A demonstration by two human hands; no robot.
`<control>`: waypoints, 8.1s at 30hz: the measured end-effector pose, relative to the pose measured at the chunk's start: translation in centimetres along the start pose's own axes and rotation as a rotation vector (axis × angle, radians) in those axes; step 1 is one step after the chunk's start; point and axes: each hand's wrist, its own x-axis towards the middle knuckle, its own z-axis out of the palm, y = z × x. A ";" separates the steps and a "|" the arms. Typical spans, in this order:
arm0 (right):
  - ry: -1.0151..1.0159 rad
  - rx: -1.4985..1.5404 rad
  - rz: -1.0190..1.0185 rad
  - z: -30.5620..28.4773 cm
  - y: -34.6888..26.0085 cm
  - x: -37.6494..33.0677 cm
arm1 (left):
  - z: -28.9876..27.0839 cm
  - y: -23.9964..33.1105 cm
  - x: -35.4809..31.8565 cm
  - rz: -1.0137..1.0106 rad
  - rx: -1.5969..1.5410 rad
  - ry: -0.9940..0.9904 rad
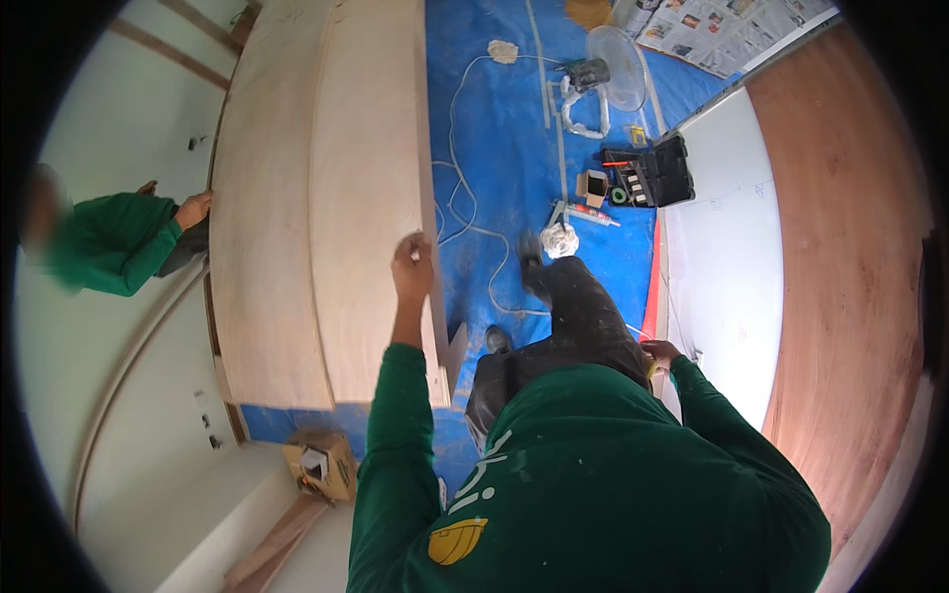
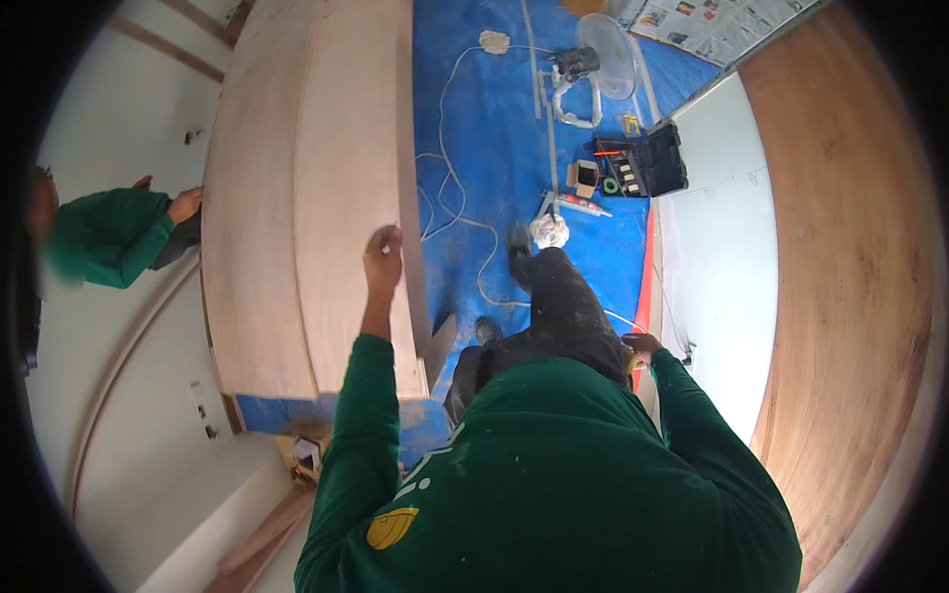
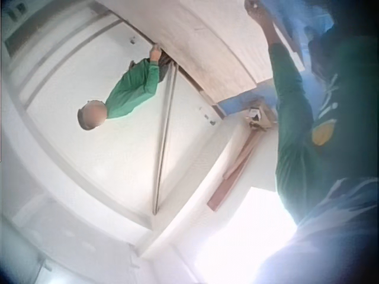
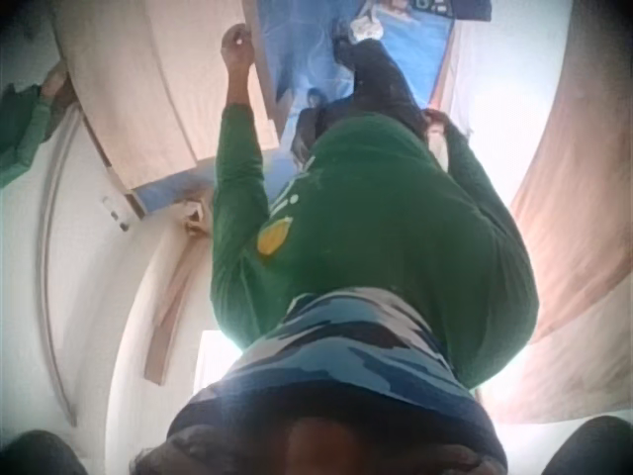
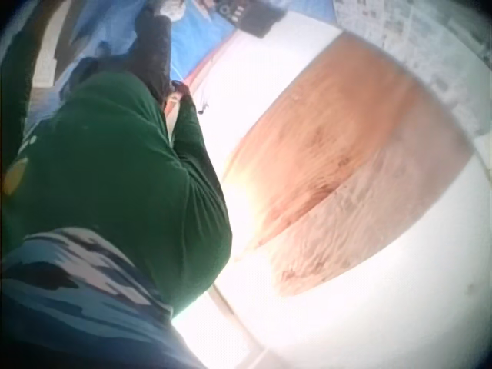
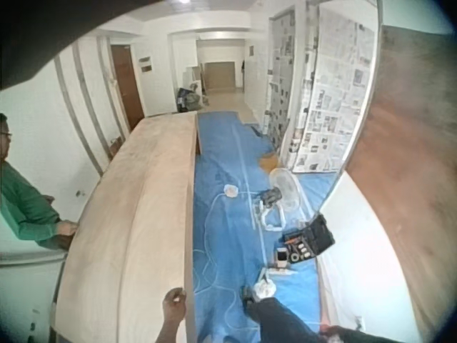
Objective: The person positions and aligns large plywood sheets on a blue floor covering while a coworker uses a drill and circular saw. The person holds the sheets steady, adjusts their placement, and assists with alignment during drilling and cutting operations.
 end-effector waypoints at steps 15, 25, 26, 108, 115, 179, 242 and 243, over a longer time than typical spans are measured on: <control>-0.086 0.789 -0.556 -15.8 -80.6 59.7 | 23.8 -5.4 79.3 0.363 0.797 0.052; 1.018 0.704 -0.165 -34.7 -95.9 99.0 | 25.2 -6.4 82.4 0.166 0.860 -0.041; 1.084 0.717 -0.083 -37.0 -95.4 101.2 | 25.2 -6.2 82.5 0.186 0.824 -0.057; -0.531 -0.118 -1.321 -12.6 -175.8 28.3 | 24.8 -2.2 84.1 -0.138 0.752 -0.044; -0.045 0.057 -1.413 -25.8 -183.1 35.5 | 25.1 -2.2 83.9 -0.117 0.740 -0.023; 0.934 -0.542 -0.717 -3.8 -148.7 49.7 | 10.4 -12.5 90.6 -0.660 0.983 0.451; 0.945 -1.366 -1.012 5.1 -141.4 55.2 | 7.6 -15.1 81.5 -0.577 0.548 0.644; 0.946 -1.370 -1.010 4.9 -141.4 55.2 | 7.7 -14.9 81.6 -0.580 0.557 0.644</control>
